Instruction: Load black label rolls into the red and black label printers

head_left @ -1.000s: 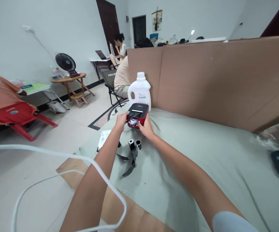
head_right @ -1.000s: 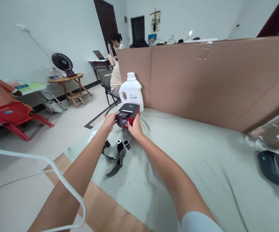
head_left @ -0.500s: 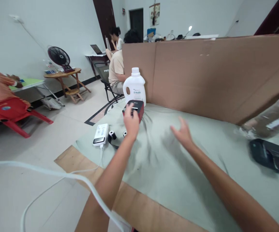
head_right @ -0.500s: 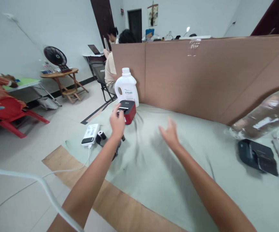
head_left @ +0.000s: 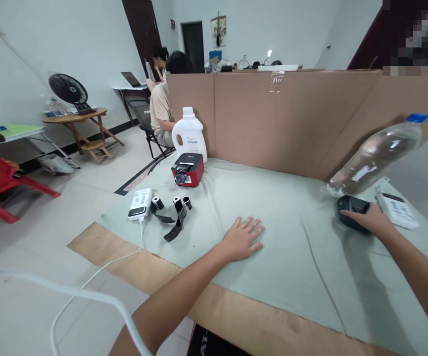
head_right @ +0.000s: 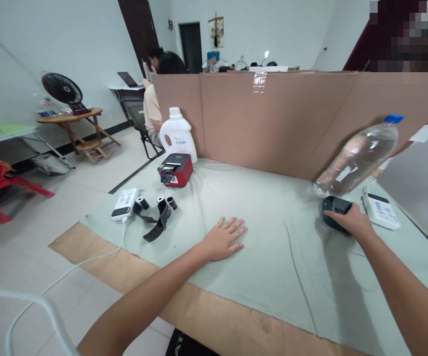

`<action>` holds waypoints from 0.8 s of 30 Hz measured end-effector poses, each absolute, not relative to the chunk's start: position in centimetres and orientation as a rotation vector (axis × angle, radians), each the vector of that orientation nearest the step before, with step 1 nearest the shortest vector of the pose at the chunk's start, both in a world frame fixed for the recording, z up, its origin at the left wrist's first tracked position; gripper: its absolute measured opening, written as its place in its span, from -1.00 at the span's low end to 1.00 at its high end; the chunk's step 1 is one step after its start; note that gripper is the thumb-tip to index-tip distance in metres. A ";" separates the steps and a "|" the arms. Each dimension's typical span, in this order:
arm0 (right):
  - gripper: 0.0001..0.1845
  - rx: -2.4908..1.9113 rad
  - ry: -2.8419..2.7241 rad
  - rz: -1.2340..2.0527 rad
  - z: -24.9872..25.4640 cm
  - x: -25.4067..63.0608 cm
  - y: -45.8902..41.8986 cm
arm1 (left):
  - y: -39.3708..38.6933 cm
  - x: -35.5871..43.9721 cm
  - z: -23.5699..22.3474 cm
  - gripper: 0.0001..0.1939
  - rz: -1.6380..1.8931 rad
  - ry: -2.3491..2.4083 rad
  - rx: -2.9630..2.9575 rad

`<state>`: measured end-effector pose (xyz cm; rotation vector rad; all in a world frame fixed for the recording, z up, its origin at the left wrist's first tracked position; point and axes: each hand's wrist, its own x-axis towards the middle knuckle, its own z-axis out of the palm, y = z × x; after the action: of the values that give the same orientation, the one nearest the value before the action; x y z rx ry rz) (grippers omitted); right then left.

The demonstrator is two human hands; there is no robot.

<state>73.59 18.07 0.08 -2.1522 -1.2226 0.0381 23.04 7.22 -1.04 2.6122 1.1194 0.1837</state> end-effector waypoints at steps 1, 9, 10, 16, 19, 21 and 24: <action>-0.27 -2.239 -1.185 0.120 0.5 73.2 18.4 | 7.2 23.1 -1.1 -0.35 0.189 1.124 2.614; -0.19 -2.217 -1.526 0.168 4.3 56.6 20.1 | 7.4 23.3 -1.4 -0.32 0.154 1.121 2.629; -0.15 -2.144 -1.608 0.172 4.6 53.4 20.3 | 7.4 23.3 -1.4 -0.32 0.164 1.121 2.637; -0.05 -2.295 -1.824 0.342 6.6 37.2 20.1 | 7.4 23.1 -1.8 -0.32 0.291 1.106 2.659; -0.04 -2.369 -1.828 0.356 6.6 33.5 19.6 | 7.5 23.1 -2.0 -0.33 0.258 1.102 2.638; -0.02 -2.404 -1.809 0.332 6.1 32.6 19.6 | 7.6 23.1 -2.0 -0.33 0.272 1.096 2.627; 0.04 -2.431 -1.774 0.376 5.5 33.2 20.0 | 7.7 23.2 -1.5 -0.42 0.416 1.081 2.609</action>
<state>33.16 20.04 5.47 -2.4306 -1.7736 0.3760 23.16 7.70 -1.54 2.6088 1.0805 0.4161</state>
